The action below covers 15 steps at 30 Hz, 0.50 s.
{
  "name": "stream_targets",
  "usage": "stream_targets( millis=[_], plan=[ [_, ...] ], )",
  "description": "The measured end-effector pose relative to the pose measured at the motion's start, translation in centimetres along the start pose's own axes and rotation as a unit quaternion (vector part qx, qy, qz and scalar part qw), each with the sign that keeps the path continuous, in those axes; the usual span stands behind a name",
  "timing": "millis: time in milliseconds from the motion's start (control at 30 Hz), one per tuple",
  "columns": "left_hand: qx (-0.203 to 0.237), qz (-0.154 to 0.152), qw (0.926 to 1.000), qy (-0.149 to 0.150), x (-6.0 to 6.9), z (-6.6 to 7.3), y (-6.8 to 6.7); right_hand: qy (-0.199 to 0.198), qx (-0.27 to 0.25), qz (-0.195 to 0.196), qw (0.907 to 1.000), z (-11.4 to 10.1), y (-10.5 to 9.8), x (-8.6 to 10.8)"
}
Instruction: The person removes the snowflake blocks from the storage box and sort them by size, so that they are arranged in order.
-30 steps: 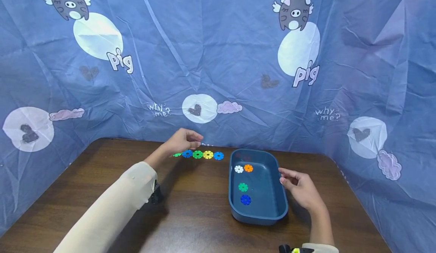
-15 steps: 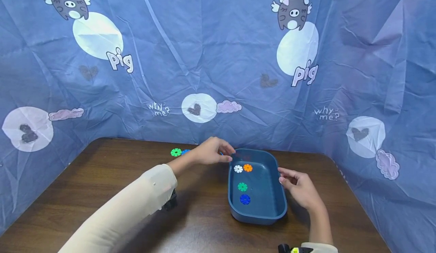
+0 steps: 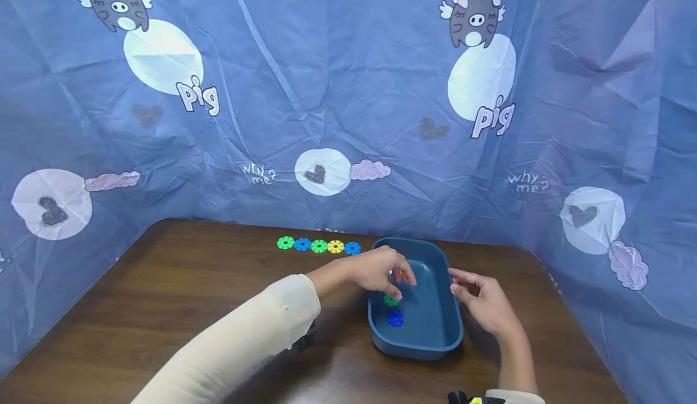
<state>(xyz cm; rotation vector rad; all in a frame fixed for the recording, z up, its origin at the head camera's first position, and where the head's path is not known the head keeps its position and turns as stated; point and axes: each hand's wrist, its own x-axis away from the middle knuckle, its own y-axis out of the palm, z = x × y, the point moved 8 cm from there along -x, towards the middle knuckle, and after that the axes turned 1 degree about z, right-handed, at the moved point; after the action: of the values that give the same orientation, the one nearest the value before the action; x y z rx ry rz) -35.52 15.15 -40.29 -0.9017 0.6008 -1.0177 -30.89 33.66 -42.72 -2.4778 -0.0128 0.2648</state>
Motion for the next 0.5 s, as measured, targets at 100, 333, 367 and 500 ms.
stream_targets(
  millis=[100, 333, 367, 500],
  plan=[
    [0.002, -0.033, 0.9993, -0.015, -0.8, -0.1, 0.8, -0.003, -0.003, -0.001, 1.0, 0.0, -0.1, 0.0],
    [0.002, -0.087, 0.9943, -0.061, -2.0, -0.6, 2.0, 0.002, -0.008, -0.002, 1.0, 0.2, 0.0, -0.1],
    [0.001, -0.096, 0.993, -0.069, -2.2, -0.8, 2.2, 0.001, -0.01, -0.002, 0.9999, 0.1, 0.0, -0.1],
    [-0.005, -0.127, 0.9882, -0.084, -2.5, -1.0, 3.1, -0.007, -0.013, 0.001, 0.9999, -0.2, 0.0, -0.1]
  ],
)
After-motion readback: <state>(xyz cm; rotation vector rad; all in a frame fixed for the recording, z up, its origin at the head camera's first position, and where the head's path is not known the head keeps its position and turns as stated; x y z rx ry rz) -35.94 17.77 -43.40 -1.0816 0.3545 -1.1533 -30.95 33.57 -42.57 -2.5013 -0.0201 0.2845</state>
